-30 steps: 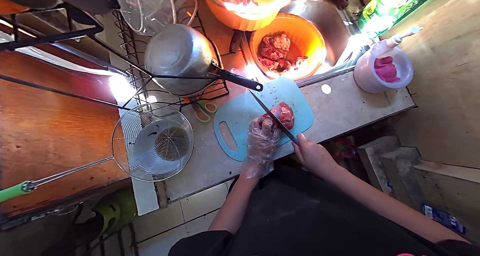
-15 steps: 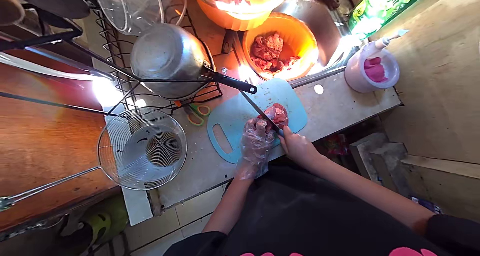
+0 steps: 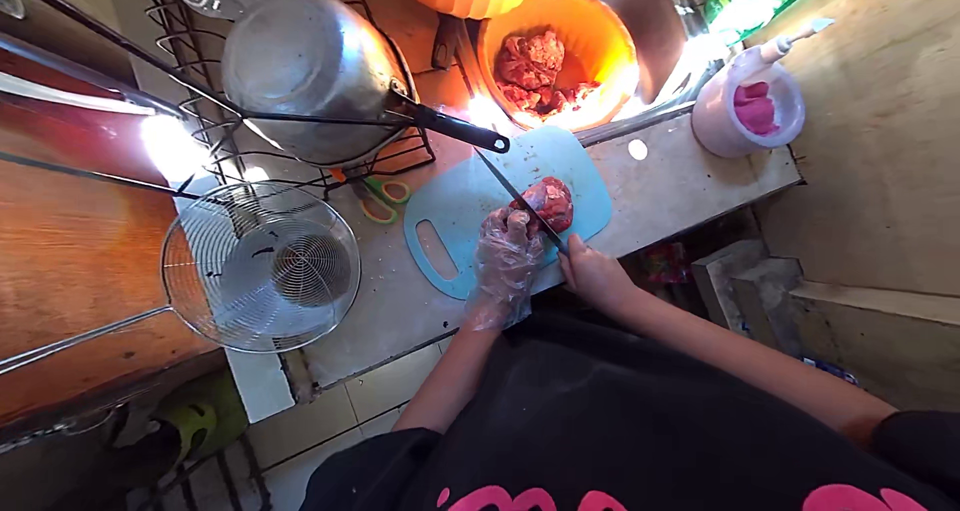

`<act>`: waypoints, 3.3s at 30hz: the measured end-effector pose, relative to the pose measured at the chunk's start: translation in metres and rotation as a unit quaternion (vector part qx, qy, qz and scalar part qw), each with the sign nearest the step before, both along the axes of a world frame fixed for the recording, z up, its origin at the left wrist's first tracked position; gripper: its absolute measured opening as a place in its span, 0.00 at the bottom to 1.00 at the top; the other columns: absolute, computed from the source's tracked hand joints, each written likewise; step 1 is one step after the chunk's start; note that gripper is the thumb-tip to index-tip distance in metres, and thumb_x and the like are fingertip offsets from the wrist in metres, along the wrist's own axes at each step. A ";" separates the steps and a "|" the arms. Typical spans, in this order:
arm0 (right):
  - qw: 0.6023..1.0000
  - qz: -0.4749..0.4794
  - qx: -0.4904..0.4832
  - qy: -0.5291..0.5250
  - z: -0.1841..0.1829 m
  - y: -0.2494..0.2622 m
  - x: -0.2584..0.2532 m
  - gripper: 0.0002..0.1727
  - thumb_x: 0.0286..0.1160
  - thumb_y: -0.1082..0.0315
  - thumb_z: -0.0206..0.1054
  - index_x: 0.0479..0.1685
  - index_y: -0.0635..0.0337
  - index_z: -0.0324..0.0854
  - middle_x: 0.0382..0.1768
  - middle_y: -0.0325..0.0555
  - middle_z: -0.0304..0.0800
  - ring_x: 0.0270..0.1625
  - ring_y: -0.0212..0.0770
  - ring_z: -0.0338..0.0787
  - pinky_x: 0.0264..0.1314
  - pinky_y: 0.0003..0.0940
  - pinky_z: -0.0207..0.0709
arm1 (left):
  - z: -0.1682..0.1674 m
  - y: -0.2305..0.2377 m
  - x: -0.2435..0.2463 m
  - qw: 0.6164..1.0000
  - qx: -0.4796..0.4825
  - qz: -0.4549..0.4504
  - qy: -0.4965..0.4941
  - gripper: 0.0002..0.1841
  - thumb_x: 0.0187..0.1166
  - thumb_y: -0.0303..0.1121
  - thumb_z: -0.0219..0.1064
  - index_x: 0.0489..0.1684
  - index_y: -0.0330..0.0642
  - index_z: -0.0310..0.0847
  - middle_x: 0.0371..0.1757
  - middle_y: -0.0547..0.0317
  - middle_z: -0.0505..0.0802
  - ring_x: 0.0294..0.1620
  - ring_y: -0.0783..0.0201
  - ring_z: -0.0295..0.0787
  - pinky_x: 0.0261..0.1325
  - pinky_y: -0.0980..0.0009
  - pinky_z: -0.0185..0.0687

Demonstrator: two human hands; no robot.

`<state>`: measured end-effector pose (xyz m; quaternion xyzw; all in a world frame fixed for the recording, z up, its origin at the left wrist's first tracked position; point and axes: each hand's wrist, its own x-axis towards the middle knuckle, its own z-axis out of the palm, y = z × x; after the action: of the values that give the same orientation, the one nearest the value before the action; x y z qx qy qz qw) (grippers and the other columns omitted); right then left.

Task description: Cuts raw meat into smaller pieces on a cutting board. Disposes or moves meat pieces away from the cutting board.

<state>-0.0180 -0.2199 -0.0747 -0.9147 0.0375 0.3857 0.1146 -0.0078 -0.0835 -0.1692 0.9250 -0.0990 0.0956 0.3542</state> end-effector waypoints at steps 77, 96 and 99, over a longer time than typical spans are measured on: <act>0.943 -0.165 0.169 -0.236 -0.014 -0.074 -0.080 0.28 0.93 0.48 0.44 0.52 0.66 0.79 0.20 0.49 0.78 0.24 0.48 0.83 0.29 0.48 0.75 | 0.065 0.043 0.021 0.788 -0.503 0.135 0.326 0.21 0.97 0.36 0.42 0.76 0.37 0.73 0.59 0.42 0.89 0.55 0.54 0.90 0.58 0.58 0.89; 0.936 -0.131 0.181 -0.272 -0.028 -0.068 -0.092 0.28 0.91 0.47 0.46 0.47 0.65 0.80 0.17 0.45 0.77 0.21 0.43 0.81 0.25 0.43 0.73 | 0.068 0.040 0.018 0.747 -0.481 0.196 0.415 0.16 0.93 0.36 0.56 0.62 0.29 0.77 0.42 0.46 0.90 0.39 0.61 0.93 0.44 0.69 0.92; 0.936 -0.121 0.180 -0.277 -0.028 -0.067 -0.094 0.28 0.91 0.47 0.46 0.46 0.65 0.81 0.17 0.46 0.76 0.20 0.45 0.81 0.23 0.44 0.73 | 0.067 0.055 0.020 0.831 -0.318 0.170 0.423 0.22 0.91 0.41 0.60 0.67 0.28 0.75 0.48 0.43 0.91 0.38 0.61 0.93 0.44 0.67 0.92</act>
<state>-0.1120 -0.2868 -0.1030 -0.9378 0.0444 0.1006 0.3292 0.0125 -0.0289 -0.1024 0.7132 0.2556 -0.2202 0.6144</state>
